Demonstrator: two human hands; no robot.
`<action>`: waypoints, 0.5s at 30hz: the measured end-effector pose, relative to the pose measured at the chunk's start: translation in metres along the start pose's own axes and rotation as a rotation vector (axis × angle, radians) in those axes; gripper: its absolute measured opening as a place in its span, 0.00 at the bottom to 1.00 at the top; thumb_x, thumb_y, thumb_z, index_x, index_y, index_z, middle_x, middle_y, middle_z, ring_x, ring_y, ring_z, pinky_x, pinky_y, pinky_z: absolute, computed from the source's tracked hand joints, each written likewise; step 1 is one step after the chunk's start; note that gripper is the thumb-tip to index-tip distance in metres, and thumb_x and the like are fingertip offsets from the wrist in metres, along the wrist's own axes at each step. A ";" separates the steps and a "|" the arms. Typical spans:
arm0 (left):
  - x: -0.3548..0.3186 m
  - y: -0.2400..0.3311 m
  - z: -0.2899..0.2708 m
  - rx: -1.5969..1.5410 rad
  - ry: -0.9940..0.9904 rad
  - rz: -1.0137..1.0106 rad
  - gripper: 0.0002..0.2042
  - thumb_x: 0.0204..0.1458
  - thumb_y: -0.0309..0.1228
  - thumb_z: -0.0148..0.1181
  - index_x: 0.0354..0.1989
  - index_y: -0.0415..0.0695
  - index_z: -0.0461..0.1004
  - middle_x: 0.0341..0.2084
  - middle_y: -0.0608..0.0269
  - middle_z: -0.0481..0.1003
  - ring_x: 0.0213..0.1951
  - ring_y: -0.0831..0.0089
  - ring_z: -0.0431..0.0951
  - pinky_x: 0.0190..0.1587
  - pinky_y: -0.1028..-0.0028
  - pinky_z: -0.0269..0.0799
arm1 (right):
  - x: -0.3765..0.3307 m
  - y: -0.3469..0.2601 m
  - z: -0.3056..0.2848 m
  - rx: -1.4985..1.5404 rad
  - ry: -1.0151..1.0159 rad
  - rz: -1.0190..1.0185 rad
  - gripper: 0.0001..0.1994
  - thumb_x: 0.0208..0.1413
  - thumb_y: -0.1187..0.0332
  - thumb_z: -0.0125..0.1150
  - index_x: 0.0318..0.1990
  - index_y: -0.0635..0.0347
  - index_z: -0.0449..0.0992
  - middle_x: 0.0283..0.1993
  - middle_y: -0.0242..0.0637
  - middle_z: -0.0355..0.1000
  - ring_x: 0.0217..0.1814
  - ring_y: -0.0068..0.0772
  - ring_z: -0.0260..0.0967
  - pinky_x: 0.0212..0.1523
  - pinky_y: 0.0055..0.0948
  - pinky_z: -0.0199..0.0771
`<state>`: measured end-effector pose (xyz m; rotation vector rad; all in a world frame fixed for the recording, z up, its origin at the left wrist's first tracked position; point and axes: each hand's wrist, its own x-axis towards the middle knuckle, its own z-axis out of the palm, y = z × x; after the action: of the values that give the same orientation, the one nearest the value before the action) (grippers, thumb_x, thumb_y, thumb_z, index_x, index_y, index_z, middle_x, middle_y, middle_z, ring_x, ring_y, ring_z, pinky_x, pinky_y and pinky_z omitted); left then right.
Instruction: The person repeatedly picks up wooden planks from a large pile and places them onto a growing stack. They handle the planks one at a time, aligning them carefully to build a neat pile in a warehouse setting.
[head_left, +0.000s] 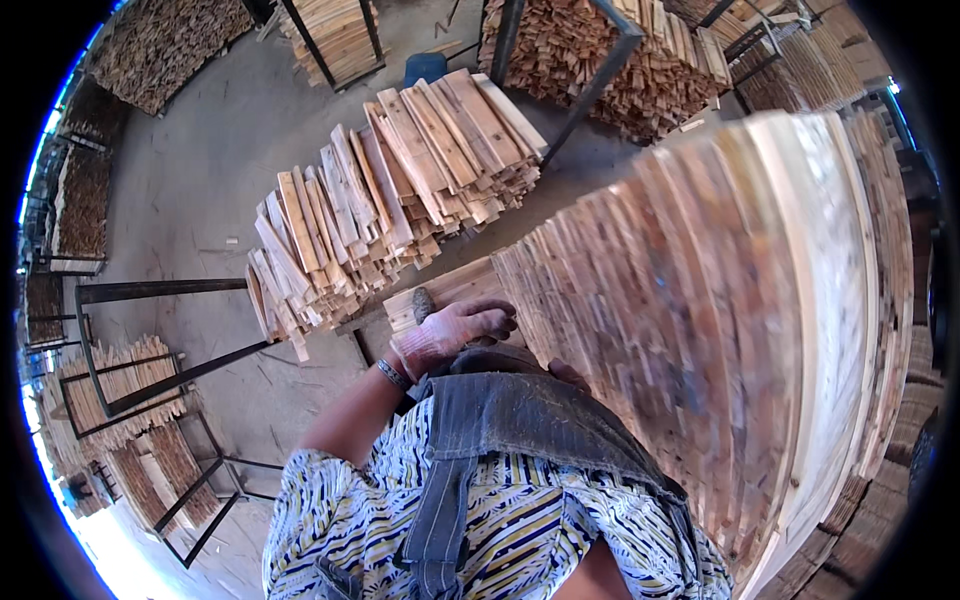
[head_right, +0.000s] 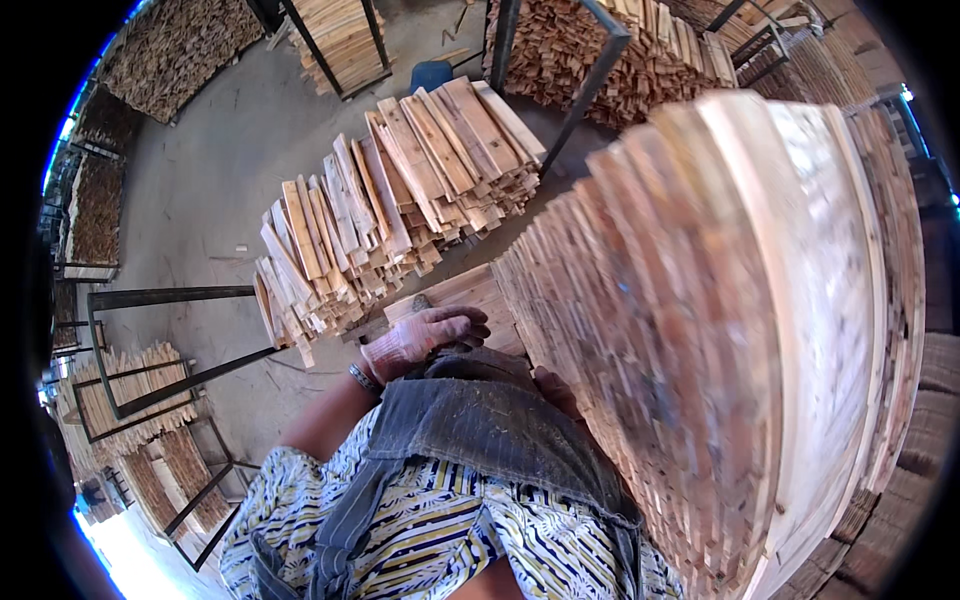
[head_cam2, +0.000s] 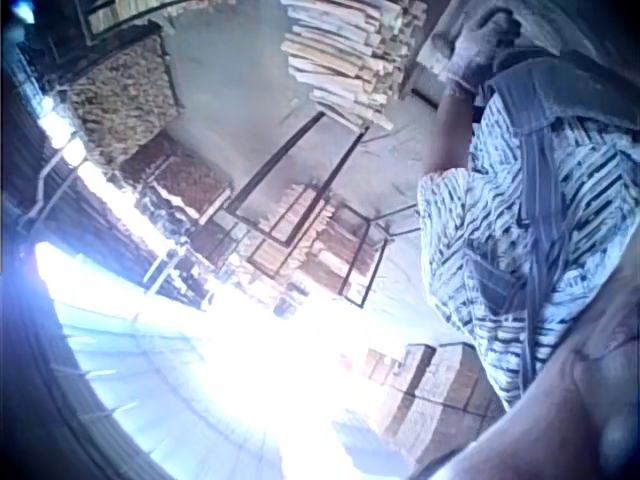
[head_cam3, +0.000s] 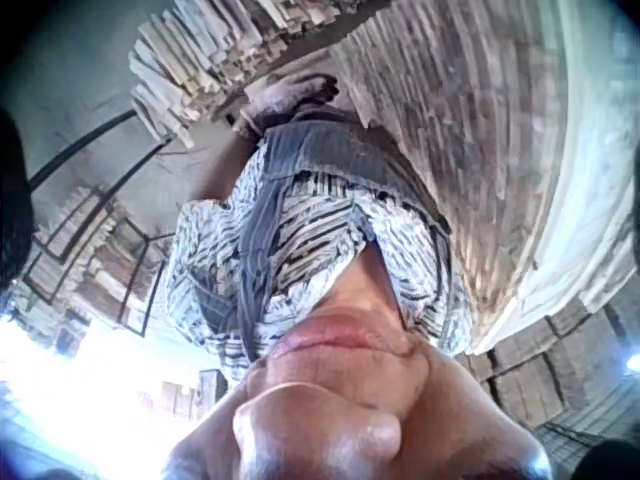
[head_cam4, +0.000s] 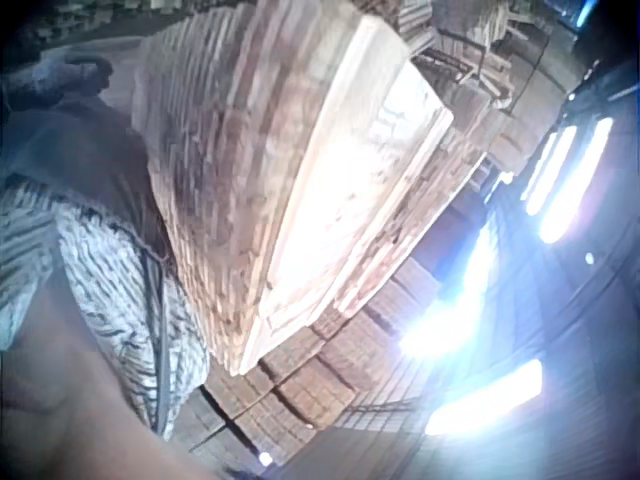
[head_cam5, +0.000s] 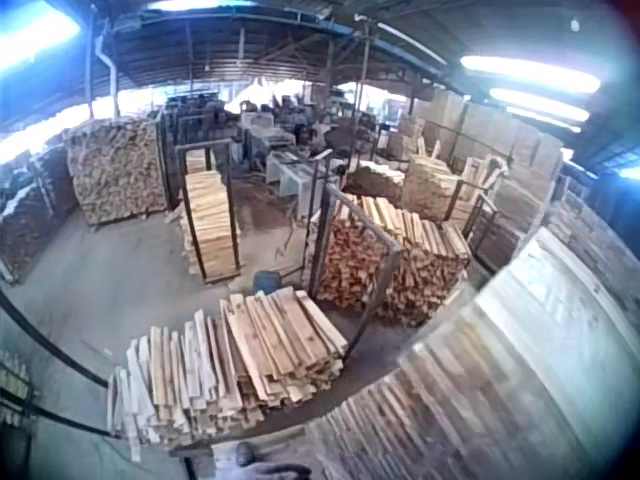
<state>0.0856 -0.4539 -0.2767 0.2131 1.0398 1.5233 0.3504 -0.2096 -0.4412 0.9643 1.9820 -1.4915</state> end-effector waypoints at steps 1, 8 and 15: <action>-0.008 0.001 -0.003 -0.085 0.110 -0.018 0.23 0.65 0.41 0.49 0.62 0.37 0.65 0.54 0.51 0.73 0.55 0.63 0.73 0.59 0.64 0.69 | 0.015 -0.006 0.004 -0.080 -0.008 -0.049 0.22 0.64 0.47 0.45 0.29 0.55 0.71 0.29 0.33 0.70 0.32 0.28 0.66 0.34 0.30 0.64; -0.011 -0.043 -0.123 -0.652 0.401 -0.088 0.19 0.64 0.41 0.49 0.56 0.40 0.67 0.49 0.52 0.74 0.50 0.60 0.75 0.54 0.60 0.72 | 0.089 -0.100 0.067 0.436 -0.158 0.148 0.22 0.63 0.45 0.44 0.24 0.48 0.69 0.23 0.26 0.64 0.21 0.23 0.59 0.24 0.25 0.56; -0.009 -0.095 -0.218 -0.665 0.515 -0.106 0.19 0.61 0.44 0.52 0.52 0.41 0.69 0.43 0.55 0.76 0.44 0.62 0.76 0.47 0.62 0.72 | 0.197 -0.236 0.112 0.582 -0.078 0.255 0.18 0.64 0.44 0.46 0.33 0.44 0.75 0.26 0.21 0.68 0.27 0.15 0.65 0.31 0.20 0.66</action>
<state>0.0111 -0.5777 -0.4662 -0.7181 0.8502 1.7809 0.0386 -0.3049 -0.4715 1.3049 1.3200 -1.9555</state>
